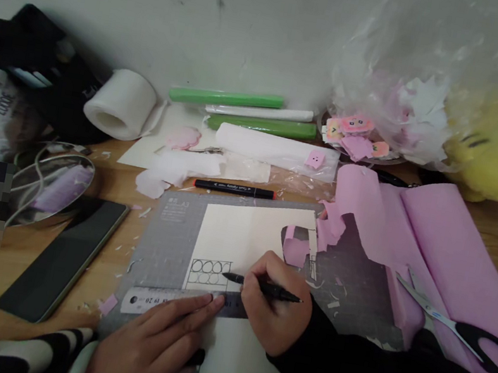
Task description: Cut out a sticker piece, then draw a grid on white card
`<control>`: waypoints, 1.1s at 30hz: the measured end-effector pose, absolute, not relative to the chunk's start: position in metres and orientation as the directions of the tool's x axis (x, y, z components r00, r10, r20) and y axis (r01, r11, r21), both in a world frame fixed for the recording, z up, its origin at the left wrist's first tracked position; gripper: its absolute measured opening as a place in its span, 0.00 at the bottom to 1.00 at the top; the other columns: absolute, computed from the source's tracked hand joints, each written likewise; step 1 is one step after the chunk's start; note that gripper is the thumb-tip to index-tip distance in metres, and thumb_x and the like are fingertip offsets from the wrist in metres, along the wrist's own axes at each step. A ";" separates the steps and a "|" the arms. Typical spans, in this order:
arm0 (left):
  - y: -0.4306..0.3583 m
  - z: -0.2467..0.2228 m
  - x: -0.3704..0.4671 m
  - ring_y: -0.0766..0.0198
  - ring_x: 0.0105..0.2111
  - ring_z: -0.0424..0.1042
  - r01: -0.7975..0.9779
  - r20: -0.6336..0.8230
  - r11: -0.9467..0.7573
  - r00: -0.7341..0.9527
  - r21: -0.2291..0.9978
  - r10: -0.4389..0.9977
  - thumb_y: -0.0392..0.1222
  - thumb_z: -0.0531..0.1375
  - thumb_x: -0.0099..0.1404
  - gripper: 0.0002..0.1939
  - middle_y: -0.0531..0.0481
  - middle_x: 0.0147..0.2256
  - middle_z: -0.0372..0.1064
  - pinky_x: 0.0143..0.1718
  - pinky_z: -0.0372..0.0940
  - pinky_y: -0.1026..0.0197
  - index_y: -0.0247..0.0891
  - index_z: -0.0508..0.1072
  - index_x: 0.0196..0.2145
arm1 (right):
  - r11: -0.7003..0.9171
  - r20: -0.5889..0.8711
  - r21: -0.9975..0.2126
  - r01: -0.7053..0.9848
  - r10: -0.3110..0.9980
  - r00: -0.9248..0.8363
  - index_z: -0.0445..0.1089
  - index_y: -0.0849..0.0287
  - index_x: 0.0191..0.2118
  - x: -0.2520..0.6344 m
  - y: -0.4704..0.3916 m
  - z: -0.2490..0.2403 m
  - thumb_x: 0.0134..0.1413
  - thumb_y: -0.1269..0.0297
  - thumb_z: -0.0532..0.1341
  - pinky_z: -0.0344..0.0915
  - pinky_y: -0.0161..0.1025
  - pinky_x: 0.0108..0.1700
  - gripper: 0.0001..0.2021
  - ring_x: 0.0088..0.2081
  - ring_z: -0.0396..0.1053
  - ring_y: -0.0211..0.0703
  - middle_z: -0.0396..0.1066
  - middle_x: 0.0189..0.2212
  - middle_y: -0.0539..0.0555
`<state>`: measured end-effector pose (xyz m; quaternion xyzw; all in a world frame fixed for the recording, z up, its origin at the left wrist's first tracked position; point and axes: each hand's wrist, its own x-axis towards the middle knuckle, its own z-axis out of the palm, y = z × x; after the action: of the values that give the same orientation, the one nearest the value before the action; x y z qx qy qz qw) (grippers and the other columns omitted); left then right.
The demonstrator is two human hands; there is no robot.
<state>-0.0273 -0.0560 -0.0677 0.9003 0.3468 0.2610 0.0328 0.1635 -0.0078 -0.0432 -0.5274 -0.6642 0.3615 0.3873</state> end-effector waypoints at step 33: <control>-0.056 -0.056 -0.030 0.59 0.48 0.66 0.603 0.335 -0.767 0.691 0.221 0.640 0.40 0.47 0.67 0.16 0.46 0.50 0.68 0.46 0.65 0.61 0.35 0.71 0.27 | 0.164 0.125 -0.919 0.358 0.984 -0.130 0.62 0.56 0.23 0.165 -0.006 -0.042 0.51 0.69 0.52 0.61 0.32 0.23 0.08 0.21 0.66 0.35 0.68 0.19 0.48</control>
<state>-0.0300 -0.0561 -0.0559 0.9184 0.3384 0.1995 0.0470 0.1653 -0.0061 -0.0423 -0.5194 -0.6456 0.3851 0.4063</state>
